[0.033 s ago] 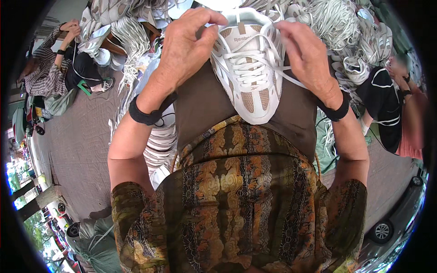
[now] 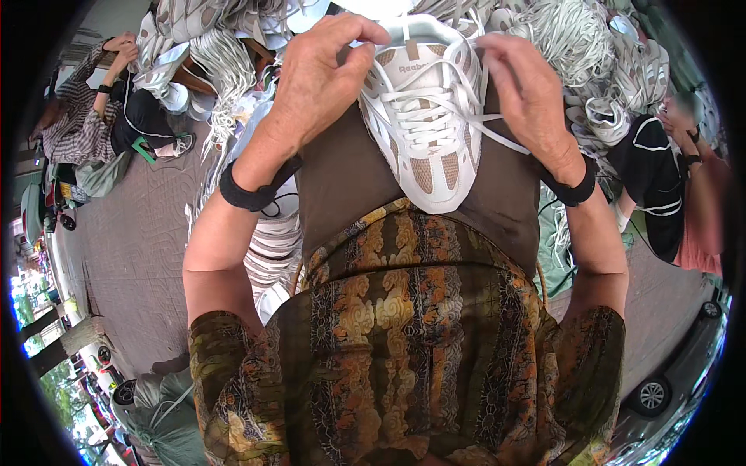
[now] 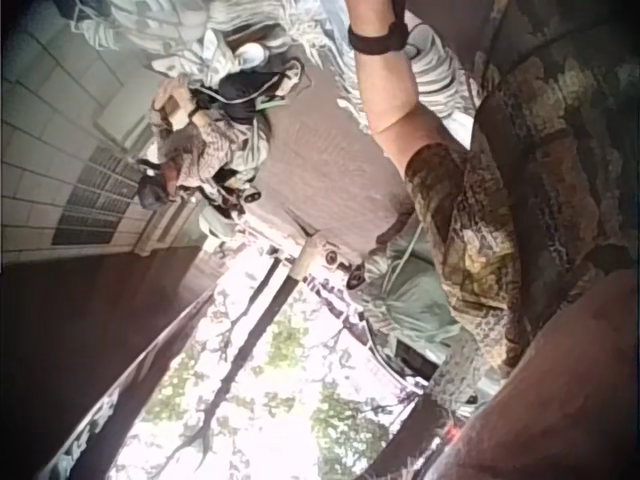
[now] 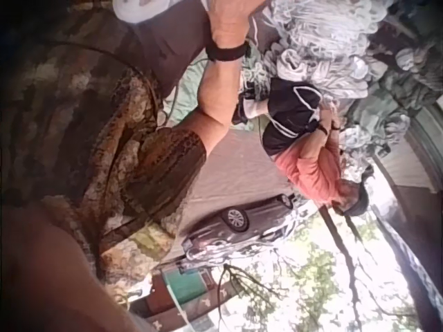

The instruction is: The recorder is lacing and prepping white shoe uppers for manufacturing.

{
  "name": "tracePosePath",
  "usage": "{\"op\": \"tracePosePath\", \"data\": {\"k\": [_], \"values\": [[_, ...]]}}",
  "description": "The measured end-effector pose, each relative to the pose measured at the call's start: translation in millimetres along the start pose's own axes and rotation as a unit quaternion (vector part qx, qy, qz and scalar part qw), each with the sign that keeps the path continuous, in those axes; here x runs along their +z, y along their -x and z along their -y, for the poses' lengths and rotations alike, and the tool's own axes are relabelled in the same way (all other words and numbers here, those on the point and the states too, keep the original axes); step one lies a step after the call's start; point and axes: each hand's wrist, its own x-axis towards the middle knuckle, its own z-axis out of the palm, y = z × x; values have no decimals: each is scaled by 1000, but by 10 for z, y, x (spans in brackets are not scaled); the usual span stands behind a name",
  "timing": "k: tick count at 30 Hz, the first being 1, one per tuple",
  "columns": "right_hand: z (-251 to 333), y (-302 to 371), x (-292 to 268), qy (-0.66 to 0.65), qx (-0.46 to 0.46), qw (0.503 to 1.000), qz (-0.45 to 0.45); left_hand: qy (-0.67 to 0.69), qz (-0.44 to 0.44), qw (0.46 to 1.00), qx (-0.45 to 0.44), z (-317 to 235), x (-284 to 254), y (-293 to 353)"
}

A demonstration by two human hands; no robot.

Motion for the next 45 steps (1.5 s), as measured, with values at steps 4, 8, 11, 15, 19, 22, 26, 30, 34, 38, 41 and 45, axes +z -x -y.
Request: {"op": "tracePosePath", "data": {"k": [4,8,11,15,19,22,26,30,34,38,41,45], "values": [[45,-14,-111,-16,70,995,-68,35,34,998,-37,-19,-5,-3],[30,85,-156,15,-43,999,15,11,9,1000,-17,-88,-73,88],[50,48,-92,17,-61,998,21,-9,-15,1000,-15,-170,-150,194],[133,-236,13,120,-147,982,-12,-51,-41,997,39,-124,-135,231],[234,-315,105,120,-115,977,133,-68,33,995,68,-35,-29,156],[234,-337,93,65,-134,983,104,-54,67,996,23,39,-24,181],[102,-247,67,116,-180,973,87,-58,67,996,21,38,-45,174],[30,-227,-12,222,-223,945,90,-47,123,991,-14,55,-102,146],[-203,-202,-134,269,-218,935,81,-28,113,993,-8,103,-86,174],[-444,-78,-56,278,-193,937,81,-23,105,994,20,99,-68,162],[-475,-173,-8,307,-184,932,60,-17,108,994,14,107,-89,154],[-495,-201,-58,316,-189,928,53,-8,144,989,-27,149,-113,167]]}}
